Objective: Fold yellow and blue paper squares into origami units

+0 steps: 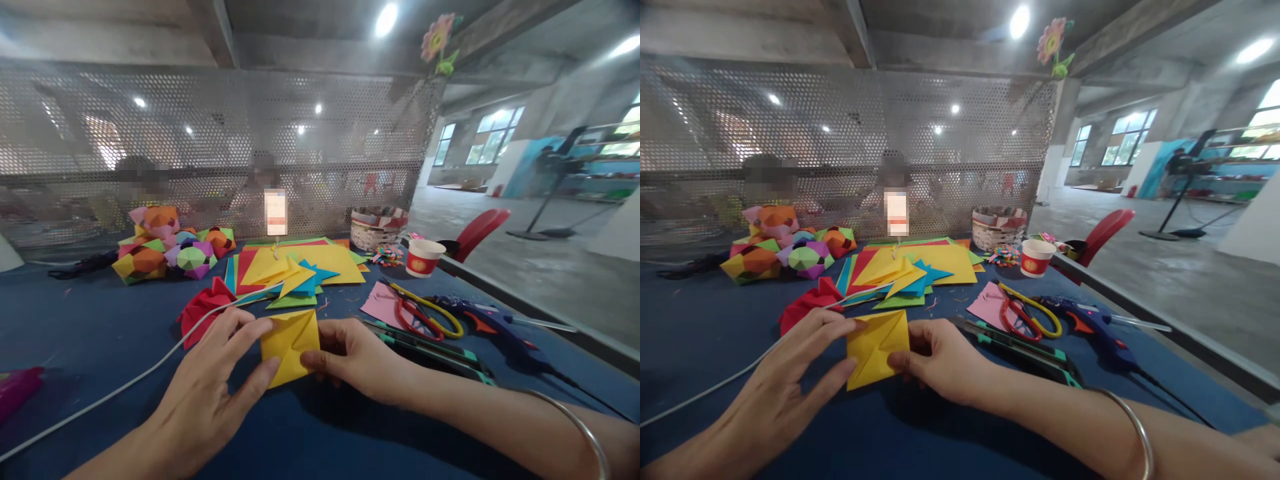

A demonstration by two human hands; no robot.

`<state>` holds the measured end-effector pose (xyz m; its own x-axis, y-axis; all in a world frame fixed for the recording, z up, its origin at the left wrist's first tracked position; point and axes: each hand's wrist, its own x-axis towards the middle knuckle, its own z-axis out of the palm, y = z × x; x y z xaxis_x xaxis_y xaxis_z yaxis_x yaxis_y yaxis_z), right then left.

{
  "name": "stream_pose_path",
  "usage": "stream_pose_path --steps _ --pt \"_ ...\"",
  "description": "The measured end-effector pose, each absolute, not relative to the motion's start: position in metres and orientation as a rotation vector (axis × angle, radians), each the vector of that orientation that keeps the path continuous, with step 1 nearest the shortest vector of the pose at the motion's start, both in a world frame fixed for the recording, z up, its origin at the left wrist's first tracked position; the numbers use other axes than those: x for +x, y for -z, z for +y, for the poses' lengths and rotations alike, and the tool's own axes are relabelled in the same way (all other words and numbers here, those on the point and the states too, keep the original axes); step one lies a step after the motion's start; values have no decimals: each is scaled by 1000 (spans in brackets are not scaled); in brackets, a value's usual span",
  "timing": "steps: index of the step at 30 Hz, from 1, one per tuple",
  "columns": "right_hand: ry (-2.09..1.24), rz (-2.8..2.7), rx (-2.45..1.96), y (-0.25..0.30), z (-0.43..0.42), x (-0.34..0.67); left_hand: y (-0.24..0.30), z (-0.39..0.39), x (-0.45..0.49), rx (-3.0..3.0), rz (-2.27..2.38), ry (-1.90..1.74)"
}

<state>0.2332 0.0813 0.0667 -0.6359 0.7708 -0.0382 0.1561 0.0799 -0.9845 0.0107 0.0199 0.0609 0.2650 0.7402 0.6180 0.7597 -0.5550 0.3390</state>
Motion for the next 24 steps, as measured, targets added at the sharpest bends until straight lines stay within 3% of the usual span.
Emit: stream_pose_path --steps 6,10,17,24 --pt "-1501 -1925 -890 -69 78 234 -65 21 6 -2485 -1511 1127" --pt "-1483 -1924 -922 -67 79 234 -63 24 7 -2549 -1698 1280" --pt "-1547 -1892 -868 -57 81 233 -55 33 8 -2701 -1984 1473" --pt "-1725 -1721 -925 -63 79 234 -66 24 12 -2804 -1984 1509"
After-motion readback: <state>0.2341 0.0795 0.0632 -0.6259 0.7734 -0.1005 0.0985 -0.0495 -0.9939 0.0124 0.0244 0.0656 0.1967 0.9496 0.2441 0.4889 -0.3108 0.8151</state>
